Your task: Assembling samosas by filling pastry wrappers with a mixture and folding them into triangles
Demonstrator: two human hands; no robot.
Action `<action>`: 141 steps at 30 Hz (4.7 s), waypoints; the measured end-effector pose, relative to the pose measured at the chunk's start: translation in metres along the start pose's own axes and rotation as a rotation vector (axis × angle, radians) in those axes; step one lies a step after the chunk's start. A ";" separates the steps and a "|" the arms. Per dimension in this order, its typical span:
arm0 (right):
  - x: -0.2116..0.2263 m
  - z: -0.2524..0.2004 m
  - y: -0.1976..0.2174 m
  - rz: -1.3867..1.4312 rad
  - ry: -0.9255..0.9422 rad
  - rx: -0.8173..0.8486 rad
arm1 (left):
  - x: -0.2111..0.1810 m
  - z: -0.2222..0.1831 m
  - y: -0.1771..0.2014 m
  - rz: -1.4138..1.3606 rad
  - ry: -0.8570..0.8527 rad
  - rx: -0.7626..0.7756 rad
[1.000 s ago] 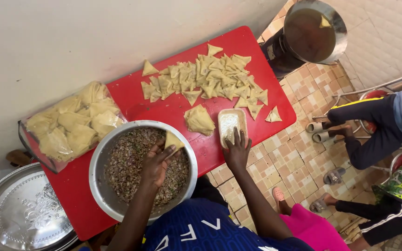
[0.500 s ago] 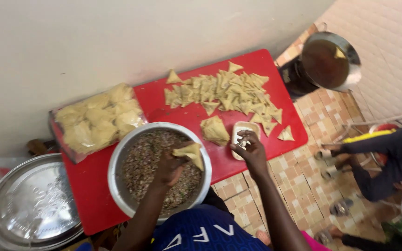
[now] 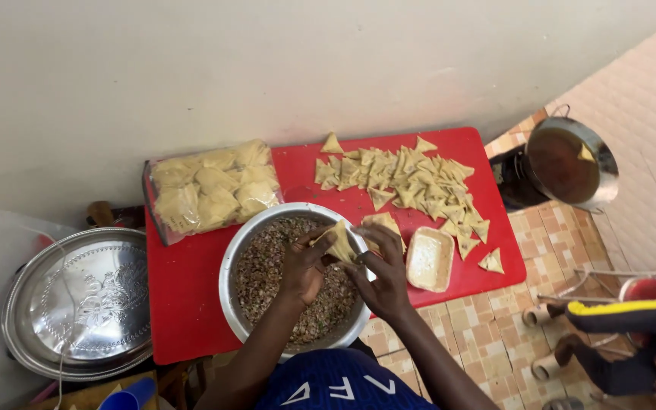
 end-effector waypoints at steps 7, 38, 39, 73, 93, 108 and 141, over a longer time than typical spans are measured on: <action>-0.114 -0.083 -0.050 0.593 -0.779 0.050 | 0.012 0.007 0.001 0.202 -0.038 0.109; -0.279 -0.194 0.074 -0.040 -0.905 0.241 | 0.251 0.460 -0.057 1.946 0.002 0.266; -0.280 -0.183 0.062 -0.101 -0.797 0.185 | 0.234 0.449 -0.071 1.834 -0.138 0.274; -0.153 -0.062 -0.041 0.652 -0.900 0.096 | 0.063 0.016 0.017 0.160 0.194 0.403; -0.088 -0.056 -0.105 0.678 -0.956 0.252 | -0.065 -0.065 -0.028 0.806 -0.068 0.549; -0.085 -0.066 -0.122 0.601 -0.836 0.324 | -0.028 -0.025 0.062 0.245 0.091 0.080; -0.077 -0.070 -0.123 0.548 -0.710 0.061 | -0.054 -0.042 0.060 0.528 -0.267 -0.117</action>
Point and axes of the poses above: each hand's wrist, its own z-axis towards the middle knuckle, its own y-axis out of the back of the hand, x = y × z, the point moved 10 cm from there along z, towards the middle knuckle, and after that the axes turned 9 degrees about -z, right-handed, at the moved point
